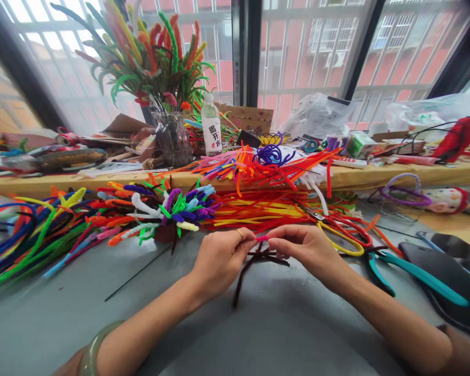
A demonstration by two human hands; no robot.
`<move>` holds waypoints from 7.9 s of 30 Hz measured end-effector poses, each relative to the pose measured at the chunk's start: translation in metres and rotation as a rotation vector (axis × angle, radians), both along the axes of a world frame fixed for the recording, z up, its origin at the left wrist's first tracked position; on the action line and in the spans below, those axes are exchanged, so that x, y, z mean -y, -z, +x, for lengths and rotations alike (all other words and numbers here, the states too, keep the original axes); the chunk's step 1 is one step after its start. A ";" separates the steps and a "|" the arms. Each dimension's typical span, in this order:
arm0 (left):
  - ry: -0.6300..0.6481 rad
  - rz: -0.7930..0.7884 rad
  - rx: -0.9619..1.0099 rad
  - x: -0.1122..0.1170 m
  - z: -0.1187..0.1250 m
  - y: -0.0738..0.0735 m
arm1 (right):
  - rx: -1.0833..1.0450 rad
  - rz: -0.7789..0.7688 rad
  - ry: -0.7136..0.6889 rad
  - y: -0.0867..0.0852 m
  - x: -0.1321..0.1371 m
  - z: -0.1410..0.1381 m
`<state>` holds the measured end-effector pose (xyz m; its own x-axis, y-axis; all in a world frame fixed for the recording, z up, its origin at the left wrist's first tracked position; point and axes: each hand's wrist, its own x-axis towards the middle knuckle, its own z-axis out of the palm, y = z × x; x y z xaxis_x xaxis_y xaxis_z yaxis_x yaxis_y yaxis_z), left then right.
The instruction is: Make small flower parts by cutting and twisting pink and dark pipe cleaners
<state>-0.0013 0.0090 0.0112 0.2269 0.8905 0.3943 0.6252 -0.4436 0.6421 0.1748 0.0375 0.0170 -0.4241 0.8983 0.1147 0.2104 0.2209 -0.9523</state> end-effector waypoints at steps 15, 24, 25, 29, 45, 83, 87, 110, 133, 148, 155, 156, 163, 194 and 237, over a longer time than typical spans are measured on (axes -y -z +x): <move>0.608 -1.071 0.575 -0.010 -0.025 -0.014 | 0.207 1.143 -0.140 -0.001 0.014 0.010; 0.725 -1.312 0.478 -0.011 -0.026 -0.010 | 0.408 1.472 -0.337 -0.002 0.017 0.016; 0.730 -1.313 0.473 -0.012 -0.026 -0.010 | 0.400 1.503 -0.334 0.000 0.015 0.016; 0.571 -1.058 0.485 -0.016 -0.021 -0.010 | 0.360 1.376 -0.117 0.008 0.005 0.015; -0.032 -0.041 0.171 -0.014 -0.011 0.005 | 0.046 0.264 0.038 0.005 -0.013 0.016; 0.118 -0.537 0.476 -0.013 0.002 0.000 | -0.368 -0.151 0.154 0.024 -0.008 -0.013; 0.120 -0.517 0.476 -0.012 0.004 -0.003 | -0.408 -0.150 0.181 0.024 -0.005 -0.017; -0.160 -0.189 0.362 -0.020 -0.019 0.016 | 0.461 0.037 -0.098 -0.004 -0.034 0.058; -0.134 0.288 0.223 -0.016 -0.021 0.015 | 0.784 1.107 -0.295 0.032 -0.013 -0.053; -0.152 0.216 0.201 -0.018 -0.019 0.017 | 0.466 1.229 -0.238 0.019 -0.009 -0.030; -0.209 0.286 0.151 -0.019 -0.017 0.017 | 0.262 0.921 0.160 0.012 -0.015 -0.015; -0.203 0.291 0.148 -0.019 -0.017 0.018 | 0.262 0.882 0.159 0.012 -0.015 -0.017; -0.198 0.293 0.049 -0.017 -0.013 0.024 | 0.056 0.456 0.121 0.013 -0.020 -0.022; -0.204 0.373 0.083 -0.010 -0.005 0.022 | 0.299 0.345 0.121 0.005 -0.002 -0.027; -0.122 0.232 0.256 -0.012 -0.006 0.016 | -0.200 -0.086 -0.177 0.018 -0.003 -0.032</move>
<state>-0.0069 0.0212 -0.0051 -0.0076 0.7854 0.6189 0.5142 -0.5278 0.6761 0.1424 0.0405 -0.0011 -0.5515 0.8225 0.1389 -0.0186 0.1544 -0.9878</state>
